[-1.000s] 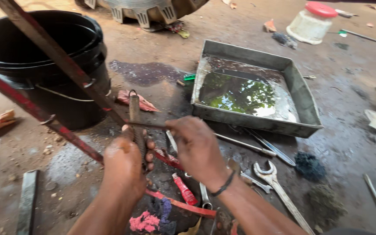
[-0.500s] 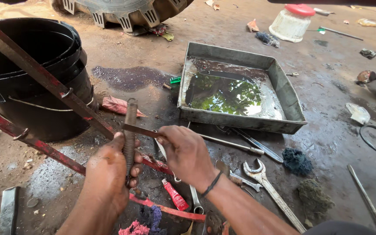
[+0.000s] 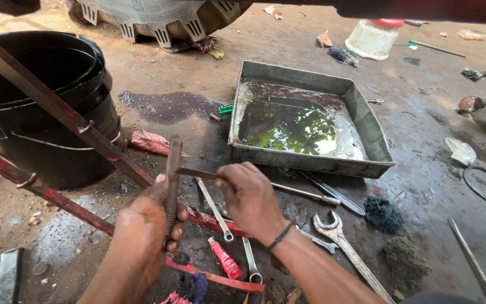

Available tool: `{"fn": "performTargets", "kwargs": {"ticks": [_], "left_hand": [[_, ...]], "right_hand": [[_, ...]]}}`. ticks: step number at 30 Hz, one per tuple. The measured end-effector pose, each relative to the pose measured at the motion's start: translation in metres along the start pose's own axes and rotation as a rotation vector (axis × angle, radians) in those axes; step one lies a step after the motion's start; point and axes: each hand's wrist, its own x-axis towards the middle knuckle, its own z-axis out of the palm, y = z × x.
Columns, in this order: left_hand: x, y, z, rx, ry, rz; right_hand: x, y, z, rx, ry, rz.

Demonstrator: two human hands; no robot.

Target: The person sits on the ground and uses a flat metal file to scrape and clean a long, threaded metal rod. They repeatedly rub the file along the rod's surface to remove dirt or rust, occasionally turning the rod to access different sections.

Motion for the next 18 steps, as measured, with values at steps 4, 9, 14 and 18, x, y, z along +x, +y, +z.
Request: {"fn": "performTargets", "kwargs": {"ticks": [4, 9, 14, 18], "left_hand": [[0.007, -0.002, -0.006, 0.073, -0.028, 0.038], [0.015, -0.019, 0.004, 0.142, -0.016, 0.127], [0.012, -0.009, -0.004, 0.174, 0.096, 0.074], [0.011, -0.004, -0.004, 0.232, 0.103, 0.109]], "right_hand": [[0.005, -0.009, 0.001, 0.037, 0.04, 0.076], [-0.002, -0.018, 0.008, 0.024, 0.015, 0.034], [-0.002, -0.011, 0.006, -0.008, -0.058, 0.007], [0.0, -0.021, 0.012, 0.027, -0.005, 0.112]]}}
